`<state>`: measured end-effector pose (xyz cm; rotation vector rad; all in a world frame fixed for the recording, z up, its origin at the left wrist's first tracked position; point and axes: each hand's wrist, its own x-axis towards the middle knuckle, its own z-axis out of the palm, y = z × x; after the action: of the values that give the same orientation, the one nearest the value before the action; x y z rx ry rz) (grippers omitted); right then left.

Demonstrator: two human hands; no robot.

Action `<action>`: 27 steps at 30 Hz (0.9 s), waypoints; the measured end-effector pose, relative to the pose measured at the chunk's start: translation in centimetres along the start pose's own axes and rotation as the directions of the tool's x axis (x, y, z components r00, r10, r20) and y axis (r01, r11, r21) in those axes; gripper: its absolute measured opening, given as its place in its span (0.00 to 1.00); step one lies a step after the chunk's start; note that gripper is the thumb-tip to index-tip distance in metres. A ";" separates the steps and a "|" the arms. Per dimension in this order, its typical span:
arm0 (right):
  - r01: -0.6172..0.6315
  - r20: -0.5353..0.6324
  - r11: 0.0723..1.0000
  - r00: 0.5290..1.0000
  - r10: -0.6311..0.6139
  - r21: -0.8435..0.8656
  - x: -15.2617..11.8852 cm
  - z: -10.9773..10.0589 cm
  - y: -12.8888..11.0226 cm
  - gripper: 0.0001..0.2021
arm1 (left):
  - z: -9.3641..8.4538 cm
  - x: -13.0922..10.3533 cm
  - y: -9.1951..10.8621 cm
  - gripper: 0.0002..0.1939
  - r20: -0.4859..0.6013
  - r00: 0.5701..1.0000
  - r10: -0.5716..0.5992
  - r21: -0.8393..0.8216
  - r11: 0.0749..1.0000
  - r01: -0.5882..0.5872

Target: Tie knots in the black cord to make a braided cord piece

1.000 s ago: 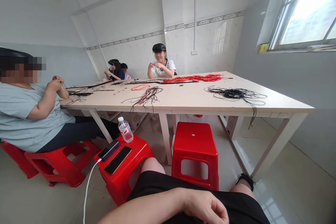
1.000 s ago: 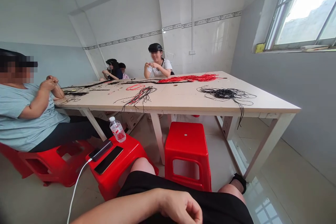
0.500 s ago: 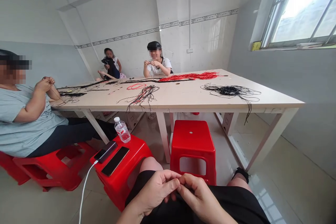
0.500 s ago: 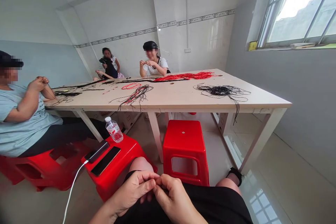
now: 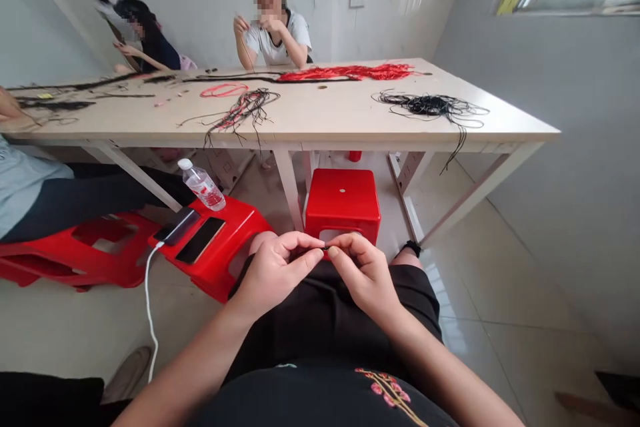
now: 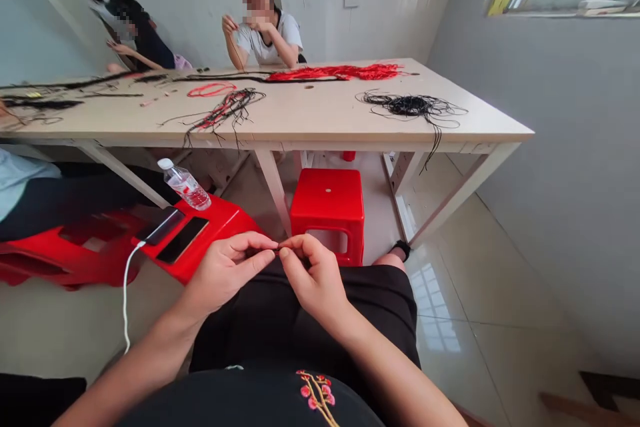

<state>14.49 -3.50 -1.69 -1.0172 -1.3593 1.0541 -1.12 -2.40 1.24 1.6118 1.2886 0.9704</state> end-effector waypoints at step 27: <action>-0.631 0.421 0.418 0.762 0.491 0.654 -0.2 -0.1 -0.3 0.11 | 2.4 -0.7 -0.2 0.11 -0.114 0.982 0.149 -0.221 0.960 -0.171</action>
<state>14.55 -3.74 -1.43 -0.7076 -0.4792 2.0628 0.88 -3.39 0.17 1.5204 1.0754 1.2630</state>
